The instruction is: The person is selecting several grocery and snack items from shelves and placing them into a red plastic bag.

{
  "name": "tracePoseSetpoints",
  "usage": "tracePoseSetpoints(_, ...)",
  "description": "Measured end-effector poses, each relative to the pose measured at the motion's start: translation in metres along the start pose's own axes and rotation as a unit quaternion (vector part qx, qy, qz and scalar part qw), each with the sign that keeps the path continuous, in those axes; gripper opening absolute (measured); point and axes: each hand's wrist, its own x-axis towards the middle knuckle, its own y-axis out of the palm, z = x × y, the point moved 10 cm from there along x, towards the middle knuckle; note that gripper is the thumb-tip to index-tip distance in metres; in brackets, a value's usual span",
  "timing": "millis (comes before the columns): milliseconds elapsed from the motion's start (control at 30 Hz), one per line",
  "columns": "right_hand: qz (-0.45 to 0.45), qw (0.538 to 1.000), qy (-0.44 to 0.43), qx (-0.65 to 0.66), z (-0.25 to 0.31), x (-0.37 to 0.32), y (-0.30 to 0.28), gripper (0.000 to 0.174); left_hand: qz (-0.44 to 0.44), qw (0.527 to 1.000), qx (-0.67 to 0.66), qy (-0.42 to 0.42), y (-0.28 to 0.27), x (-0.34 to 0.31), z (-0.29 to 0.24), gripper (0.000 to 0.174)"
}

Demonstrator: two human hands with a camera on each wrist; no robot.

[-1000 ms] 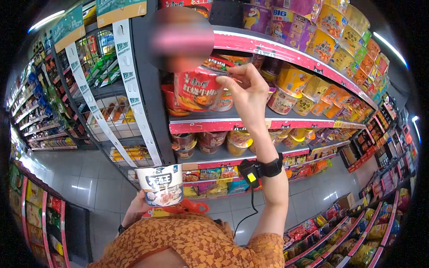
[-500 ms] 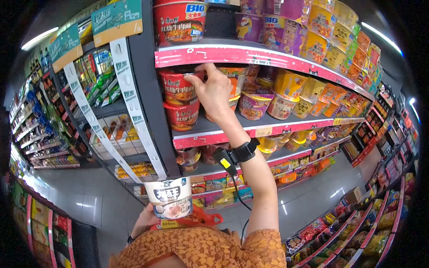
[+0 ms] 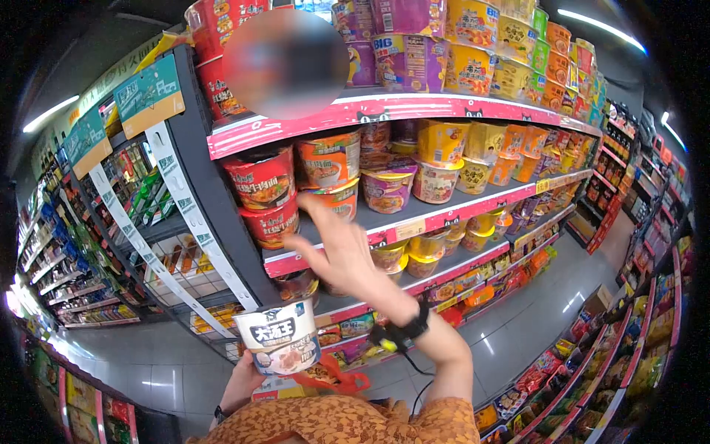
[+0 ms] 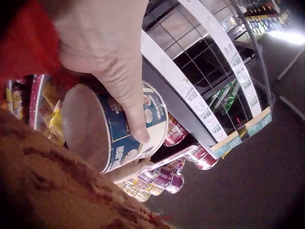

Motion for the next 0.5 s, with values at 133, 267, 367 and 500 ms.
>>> tracePoseSetpoints(133, 0.278, 0.871, 0.295, 0.279, -0.018, -0.119, 0.050, 0.097, -0.012, 0.999, 0.015, 0.042, 0.016, 0.011, -0.004, 0.072)
tracePoseSetpoints(267, 0.220, 0.844, 0.338, 0.353, -0.015, -0.176, 0.071, 0.129, -0.006, 0.999, 0.038, 0.034, 0.026, 0.030, 0.014, 0.080)
tracePoseSetpoints(367, 0.149, 0.838, 0.342, 0.398, -0.013, -0.173, 0.053, 0.135, -0.070, 0.993, 0.098, 0.007, 0.045, 0.035, 0.015, 0.096)
tracePoseSetpoints(500, 0.096, 0.830, 0.340, 0.432, -0.019, -0.175, 0.037, 0.140, -0.069, 0.984, 0.167, 0.004, 0.074, 0.044, 0.015, 0.113)
